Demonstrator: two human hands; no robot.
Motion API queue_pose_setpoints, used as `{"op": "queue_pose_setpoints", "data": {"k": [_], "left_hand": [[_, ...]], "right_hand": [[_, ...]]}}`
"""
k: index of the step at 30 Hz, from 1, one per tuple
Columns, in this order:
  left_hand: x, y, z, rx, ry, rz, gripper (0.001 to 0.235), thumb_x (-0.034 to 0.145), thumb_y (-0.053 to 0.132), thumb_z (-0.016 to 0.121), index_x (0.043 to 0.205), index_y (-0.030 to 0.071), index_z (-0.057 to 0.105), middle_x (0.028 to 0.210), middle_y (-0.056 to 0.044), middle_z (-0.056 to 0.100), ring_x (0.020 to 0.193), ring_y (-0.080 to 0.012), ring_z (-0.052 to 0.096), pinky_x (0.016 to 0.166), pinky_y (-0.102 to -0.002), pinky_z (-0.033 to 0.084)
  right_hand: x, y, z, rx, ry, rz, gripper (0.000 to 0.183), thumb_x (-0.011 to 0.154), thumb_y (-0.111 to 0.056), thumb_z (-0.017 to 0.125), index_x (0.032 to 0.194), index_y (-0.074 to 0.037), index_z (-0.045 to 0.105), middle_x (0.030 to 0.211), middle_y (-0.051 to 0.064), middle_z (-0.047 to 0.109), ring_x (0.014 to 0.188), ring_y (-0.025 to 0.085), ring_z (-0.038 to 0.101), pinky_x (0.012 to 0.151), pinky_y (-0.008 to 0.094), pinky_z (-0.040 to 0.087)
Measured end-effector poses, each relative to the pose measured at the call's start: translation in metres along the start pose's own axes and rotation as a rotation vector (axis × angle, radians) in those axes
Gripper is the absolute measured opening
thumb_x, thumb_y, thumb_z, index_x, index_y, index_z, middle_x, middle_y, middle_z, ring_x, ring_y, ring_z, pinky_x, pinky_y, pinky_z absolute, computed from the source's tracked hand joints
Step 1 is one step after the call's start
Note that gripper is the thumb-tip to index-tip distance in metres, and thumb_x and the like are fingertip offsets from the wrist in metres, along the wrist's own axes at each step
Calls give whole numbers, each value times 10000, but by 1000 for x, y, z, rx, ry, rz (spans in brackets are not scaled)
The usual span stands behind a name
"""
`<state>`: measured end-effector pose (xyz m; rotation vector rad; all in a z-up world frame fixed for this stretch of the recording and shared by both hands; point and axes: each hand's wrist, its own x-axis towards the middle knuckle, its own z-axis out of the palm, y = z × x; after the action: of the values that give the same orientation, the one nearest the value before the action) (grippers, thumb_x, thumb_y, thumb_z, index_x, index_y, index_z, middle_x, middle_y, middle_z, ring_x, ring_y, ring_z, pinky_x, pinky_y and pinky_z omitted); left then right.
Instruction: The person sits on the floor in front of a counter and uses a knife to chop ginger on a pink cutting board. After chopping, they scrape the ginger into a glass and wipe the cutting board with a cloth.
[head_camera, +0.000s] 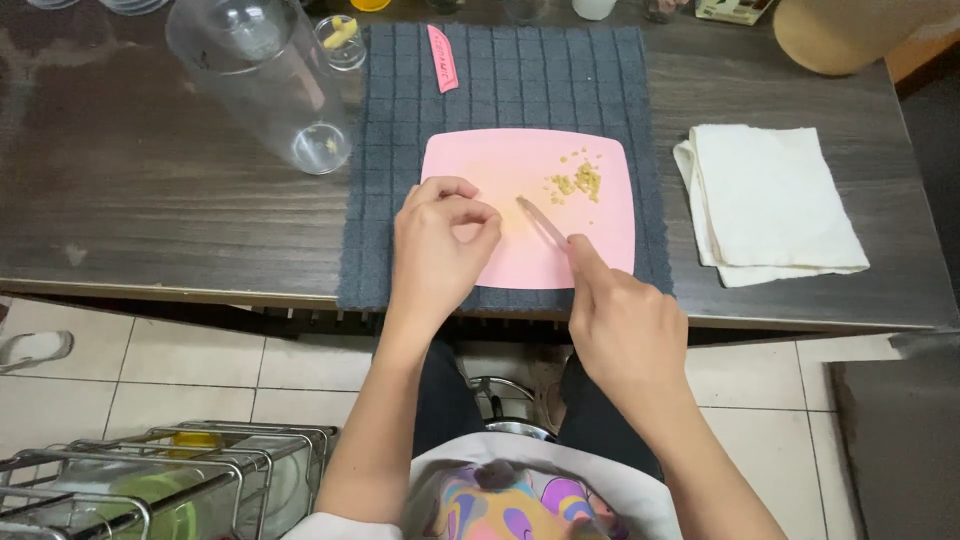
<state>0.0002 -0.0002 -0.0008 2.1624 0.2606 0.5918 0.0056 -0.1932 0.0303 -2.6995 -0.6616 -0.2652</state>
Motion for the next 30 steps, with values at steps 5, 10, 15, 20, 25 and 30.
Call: {"op": "queue_pose_setpoints", "data": {"k": [5, 10, 15, 20, 25, 30], "left_hand": [[0, 0, 0, -19, -24, -30, 57, 792, 54, 779, 839, 41, 811, 1027, -145, 673, 1001, -296, 637, 832, -390, 562], [0, 1, -1, -16, -26, -30, 64, 793, 54, 787, 849, 37, 813, 1031, -149, 677, 1005, -304, 642, 826, -394, 567], [0, 1, -2, -30, -31, -32, 68, 795, 35, 787, 857, 29, 813, 1033, -156, 683, 1012, -304, 644, 815, -372, 590], [1, 1, -5, -44, -38, -40, 66, 801, 26, 789, 864, 26, 812, 1014, -151, 691, 1012, -292, 653, 813, -349, 601], [2, 0, -7, -93, -51, -56, 75, 806, 31, 796, 878, 31, 813, 1003, -147, 708, 1004, -276, 669, 824, -328, 616], [2, -2, -2, -29, -41, -42, 60, 765, 43, 806, 825, 39, 810, 1011, -136, 693, 995, -271, 642, 821, -343, 610]], "right_hand": [[-11, -6, -3, 16, -28, -11, 323, 983, -160, 559, 1226, -151, 771, 536, 133, 688, 412, 325, 653, 416, 439, 508], [-12, -7, -4, 72, -45, -1, 326, 976, -141, 559, 1225, -137, 770, 530, 119, 698, 407, 296, 655, 428, 405, 517], [-10, -7, -9, 136, -92, 31, 328, 985, -135, 547, 1231, -115, 762, 512, 133, 698, 407, 279, 649, 439, 396, 512], [-9, -7, -9, 171, -120, 62, 329, 987, -143, 548, 1238, -101, 757, 502, 137, 694, 407, 265, 645, 433, 391, 504], [-9, -11, -11, 98, -140, 61, 331, 988, -145, 545, 1241, -102, 753, 494, 143, 690, 387, 263, 631, 423, 405, 497], [-11, -14, -2, -32, -99, -21, 351, 979, -156, 550, 1272, -131, 741, 535, 129, 694, 420, 317, 668, 427, 442, 534]]}}
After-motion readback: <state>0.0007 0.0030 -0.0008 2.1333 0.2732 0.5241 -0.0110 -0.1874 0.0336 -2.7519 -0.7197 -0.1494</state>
